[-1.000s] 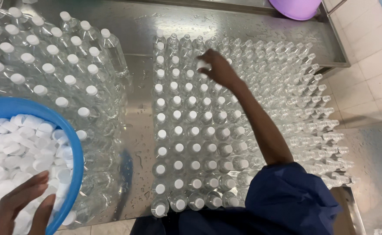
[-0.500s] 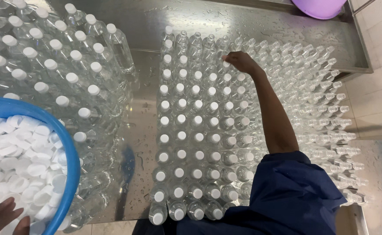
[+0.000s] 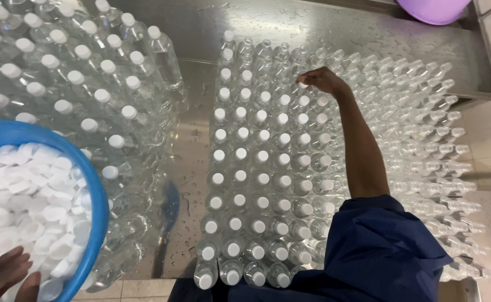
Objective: The person repeatedly picks white bottle caps from a blue basin and screws them onto clear plastic bottles arranged on a metal table. The person handles the caps and bottles by hand throughout the task.
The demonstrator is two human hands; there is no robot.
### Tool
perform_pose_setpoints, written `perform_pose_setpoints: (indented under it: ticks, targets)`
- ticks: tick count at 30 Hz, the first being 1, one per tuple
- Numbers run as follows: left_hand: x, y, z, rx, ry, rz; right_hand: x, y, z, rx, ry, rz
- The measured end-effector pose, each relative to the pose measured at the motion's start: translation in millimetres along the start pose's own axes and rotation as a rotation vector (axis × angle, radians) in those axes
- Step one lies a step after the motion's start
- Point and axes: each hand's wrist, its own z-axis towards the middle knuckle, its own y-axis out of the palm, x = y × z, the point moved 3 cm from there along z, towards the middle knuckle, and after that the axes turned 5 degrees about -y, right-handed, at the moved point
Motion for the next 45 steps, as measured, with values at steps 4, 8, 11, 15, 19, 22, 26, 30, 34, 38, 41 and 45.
perform_pose_setpoints:
  ticks: [4,8,11,15,19,22,26,30,34,38,41,45]
  targets:
    - [142,-13,43,0.087,-0.326,0.053,12,-4,4,-0.027,-0.005,-0.124]
    - [144,-33,63,-0.077,-0.474,0.086,-1,-5,3,-0.020,0.098,-0.174]
    - [131,-41,93,-0.132,-0.469,0.146,-12,-5,1,-0.029,0.176,-0.158]
    - [70,-30,134,-0.256,-0.257,0.323,-22,6,-1,-0.002,0.201,-0.199]
    - [2,2,166,-0.366,-0.016,0.569,-44,17,-17,0.240,0.086,-0.526]
    - [-14,10,179,-0.356,0.118,0.718,-97,23,-49,0.399,-0.104,-0.602]
    - [28,-18,185,-0.338,-0.182,0.384,-186,31,-104,0.385,-0.298,-0.510]
    - [81,-42,182,-0.314,-0.482,0.016,-277,50,-153,0.363,-0.442,-0.508]
    - [140,-40,166,-0.344,-0.842,-0.438,-363,93,-189,0.344,-0.665,-0.485]
    - [194,-20,145,-0.412,-0.841,-0.339,-444,162,-220,0.350,-0.975,-0.434]
    - [231,3,120,-0.504,-0.826,-0.305,-480,219,-243,0.252,-1.141,-0.485]
    - [242,22,107,-0.530,-0.877,-0.294,-495,216,-260,0.415,-1.293,-0.574]
